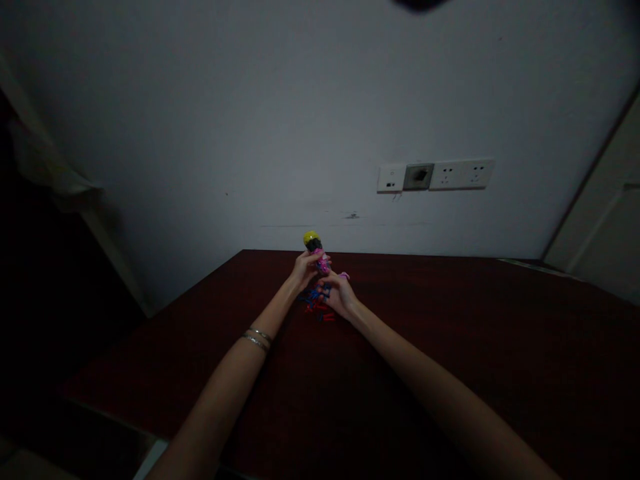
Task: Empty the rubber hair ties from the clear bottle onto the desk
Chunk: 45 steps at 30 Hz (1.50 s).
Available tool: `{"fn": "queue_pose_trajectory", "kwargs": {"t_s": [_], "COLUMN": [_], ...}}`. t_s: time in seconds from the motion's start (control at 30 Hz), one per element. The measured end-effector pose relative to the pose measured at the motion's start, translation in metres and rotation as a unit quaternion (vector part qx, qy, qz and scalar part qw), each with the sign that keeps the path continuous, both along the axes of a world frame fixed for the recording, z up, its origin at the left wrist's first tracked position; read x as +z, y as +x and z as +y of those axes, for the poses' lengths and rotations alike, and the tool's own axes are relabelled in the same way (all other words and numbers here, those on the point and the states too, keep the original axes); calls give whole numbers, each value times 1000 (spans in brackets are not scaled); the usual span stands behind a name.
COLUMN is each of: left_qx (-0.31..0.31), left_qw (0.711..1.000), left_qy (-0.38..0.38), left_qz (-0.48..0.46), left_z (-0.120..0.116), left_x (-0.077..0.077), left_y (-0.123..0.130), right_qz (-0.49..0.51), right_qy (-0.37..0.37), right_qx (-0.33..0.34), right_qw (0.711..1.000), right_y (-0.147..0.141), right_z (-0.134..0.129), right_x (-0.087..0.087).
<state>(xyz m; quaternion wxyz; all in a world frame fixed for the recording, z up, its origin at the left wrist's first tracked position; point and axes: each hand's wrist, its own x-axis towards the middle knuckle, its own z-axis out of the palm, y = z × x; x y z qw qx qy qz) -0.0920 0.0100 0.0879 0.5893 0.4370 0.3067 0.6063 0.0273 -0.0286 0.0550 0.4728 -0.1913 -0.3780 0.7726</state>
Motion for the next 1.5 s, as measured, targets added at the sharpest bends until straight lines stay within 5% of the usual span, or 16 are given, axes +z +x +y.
{"fn": "queue_pose_trajectory", "kwargs": {"t_s": [0.23, 0.43, 0.93, 1.5], "left_qx": [53, 68, -58, 33], "left_qw": [999, 997, 997, 999], "left_qy": [8, 8, -47, 5], "left_qz": [-6, -28, -16, -28], "left_z": [4, 6, -13, 3], "left_x": [1, -1, -1, 3], "left_y": [-4, -3, 23, -2], "right_qz": [-50, -55, -19, 8], "right_qy": [-37, 3, 1, -4], "right_qx": [-74, -52, -26, -8], "right_qw": [995, 997, 999, 1000], "right_y": [1, 0, -2, 1], "right_z": [3, -2, -1, 1], "right_x": [-1, -1, 7, 5]}}
